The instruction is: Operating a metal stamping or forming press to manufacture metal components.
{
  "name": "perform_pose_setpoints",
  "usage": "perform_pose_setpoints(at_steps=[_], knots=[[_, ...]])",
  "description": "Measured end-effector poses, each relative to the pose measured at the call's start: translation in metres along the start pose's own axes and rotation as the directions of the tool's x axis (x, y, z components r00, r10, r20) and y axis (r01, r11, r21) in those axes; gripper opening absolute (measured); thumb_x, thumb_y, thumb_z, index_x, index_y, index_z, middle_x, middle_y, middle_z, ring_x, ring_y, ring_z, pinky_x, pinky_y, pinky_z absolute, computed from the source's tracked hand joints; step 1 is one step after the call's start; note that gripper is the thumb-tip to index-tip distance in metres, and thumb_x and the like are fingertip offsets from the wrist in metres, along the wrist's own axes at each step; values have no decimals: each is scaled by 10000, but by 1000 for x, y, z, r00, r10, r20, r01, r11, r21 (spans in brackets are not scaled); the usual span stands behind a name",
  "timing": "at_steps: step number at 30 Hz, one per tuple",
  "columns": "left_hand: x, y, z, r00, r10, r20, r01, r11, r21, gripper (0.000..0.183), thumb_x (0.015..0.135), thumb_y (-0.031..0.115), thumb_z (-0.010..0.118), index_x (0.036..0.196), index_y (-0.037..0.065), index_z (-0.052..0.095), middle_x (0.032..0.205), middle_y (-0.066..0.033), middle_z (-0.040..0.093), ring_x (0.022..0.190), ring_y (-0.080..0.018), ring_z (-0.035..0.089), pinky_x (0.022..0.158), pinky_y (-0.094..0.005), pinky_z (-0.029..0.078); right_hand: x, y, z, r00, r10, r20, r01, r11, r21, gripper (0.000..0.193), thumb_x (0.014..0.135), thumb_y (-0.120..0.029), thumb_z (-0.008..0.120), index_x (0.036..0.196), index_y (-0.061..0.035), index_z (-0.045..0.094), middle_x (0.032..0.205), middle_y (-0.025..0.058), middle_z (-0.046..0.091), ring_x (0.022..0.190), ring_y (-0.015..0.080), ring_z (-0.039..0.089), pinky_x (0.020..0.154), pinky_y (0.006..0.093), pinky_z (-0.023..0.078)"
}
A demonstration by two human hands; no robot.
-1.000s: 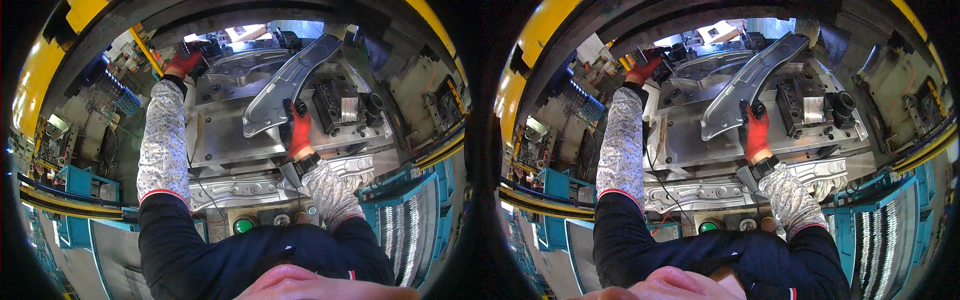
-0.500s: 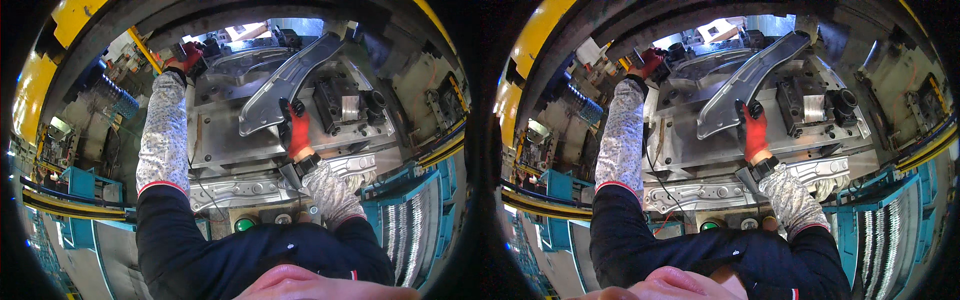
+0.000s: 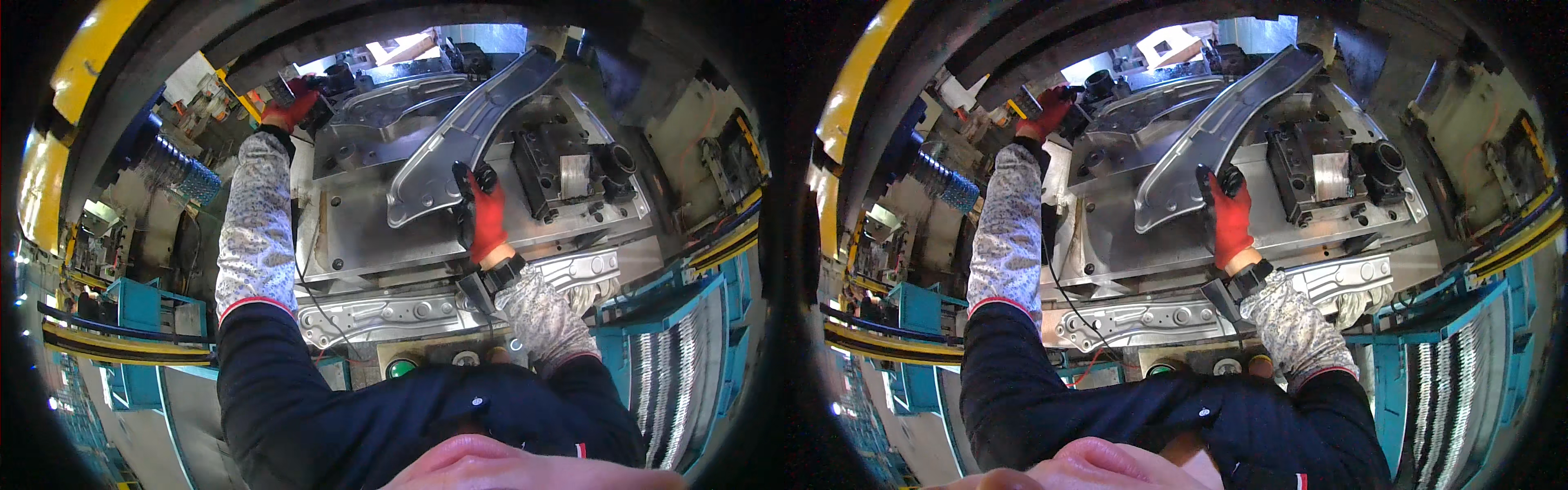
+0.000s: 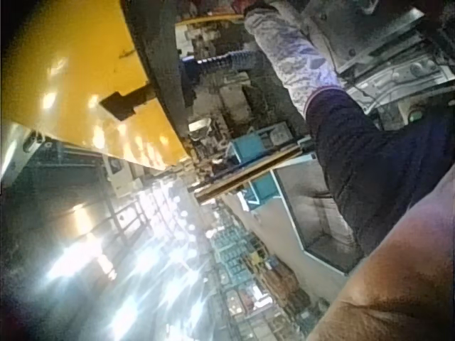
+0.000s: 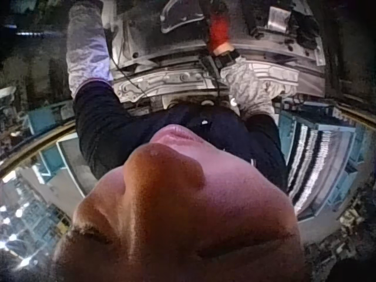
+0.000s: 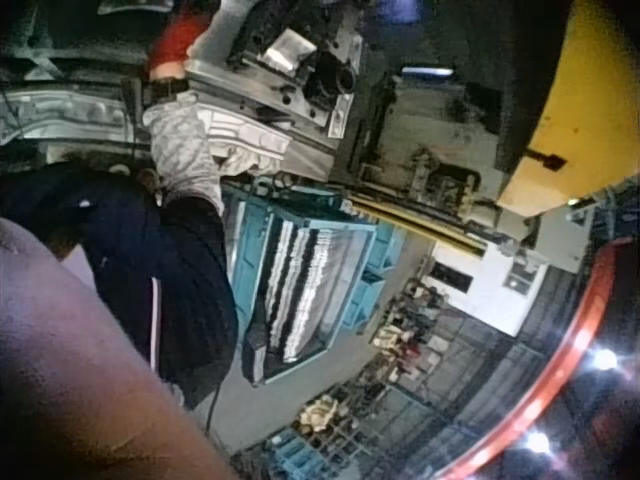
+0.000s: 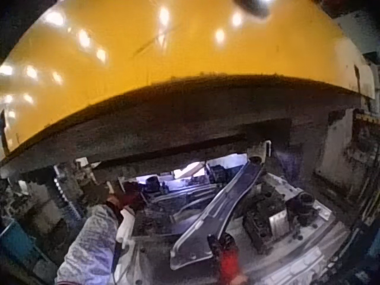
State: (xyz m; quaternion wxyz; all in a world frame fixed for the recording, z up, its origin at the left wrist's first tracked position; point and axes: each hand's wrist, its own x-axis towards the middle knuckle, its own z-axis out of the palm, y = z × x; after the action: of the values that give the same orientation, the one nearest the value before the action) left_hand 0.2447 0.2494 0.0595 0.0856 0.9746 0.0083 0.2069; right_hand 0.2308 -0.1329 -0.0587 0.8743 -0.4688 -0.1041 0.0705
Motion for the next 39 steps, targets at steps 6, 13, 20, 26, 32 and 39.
perform_pose_setpoints(at_steps=[6, 13, 20, 26, 32, 39], knots=[[28, 23, 14, 996, 63, -64, -64, 998, -22, 335, 820, 231, 496, 1116, 79, 527, 1071, -156, 571, 996, -284, 542, 854, -349, 418, 11, 8, -17, 994, -103, -24, 98, 983, -156, 276, 833, -148, 591, 1054, 2, 523, 936, 33, 579, 819, 98, 521, 737, 244, 413], [19, -115, 34, 984, 6, -178, -72, 928, -366, 368, 822, 165, 484, 1178, 75, 508, 1178, -79, 535, 1032, -205, 512, 886, -306, 388, 3, 7, 1, 999, -47, 12, 47, 998, -33, 266, 829, -124, 593, 1049, 8, 524, 936, 37, 583, 820, 100, 527, 733, 245, 417], [24, -105, 54, 987, -4, -158, -121, 623, -773, 388, 837, 172, 488, 1221, 116, 494, 1154, -75, 551, 1027, -191, 515, 906, -296, 364, 5, 2, 0, 998, -63, 27, 65, 995, -73, 242, 832, -108, 585, 1040, 1, 525, 927, 32, 582, 810, 89, 525, 718, 238, 418], [12, 32, 3, 995, 85, -55, -89, 994, -68, 369, 846, 203, 468, 1213, 175, 490, 1096, -135, 571, 994, -270, 549, 817, -316, 426, 9, 5, -8, 997, -69, 20, 70, 995, -71, 232, 834, -111, 583, 1032, -3, 527, 917, 26, 582, 795, 86, 526, 703, 233, 420], [-23, 35, 11, 987, 162, 11, -162, 987, 16, 372, 826, 277, 470, 1189, 197, 495, 981, -174, 583, 868, -338, 568, 740, -403, 459, 4, 3, 1, 998, -43, 35, 44, 999, -15, 237, 832, -118, 587, 1032, -4, 528, 925, 34, 584, 803, 88, 527, 708, 231, 419], [-7, 31, 24, 997, 3, 71, -7, 999, 52, 369, 823, 304, 481, 1174, 192, 507, 1047, -145, 577, 940, -338, 550, 801, -414, 441, 3, -8, 2, 999, -50, 17, 52, 992, -119, 262, 832, -119, 586, 1057, -2, 521, 965, 45, 583, 844, 104, 528, 761, 249, 413]])
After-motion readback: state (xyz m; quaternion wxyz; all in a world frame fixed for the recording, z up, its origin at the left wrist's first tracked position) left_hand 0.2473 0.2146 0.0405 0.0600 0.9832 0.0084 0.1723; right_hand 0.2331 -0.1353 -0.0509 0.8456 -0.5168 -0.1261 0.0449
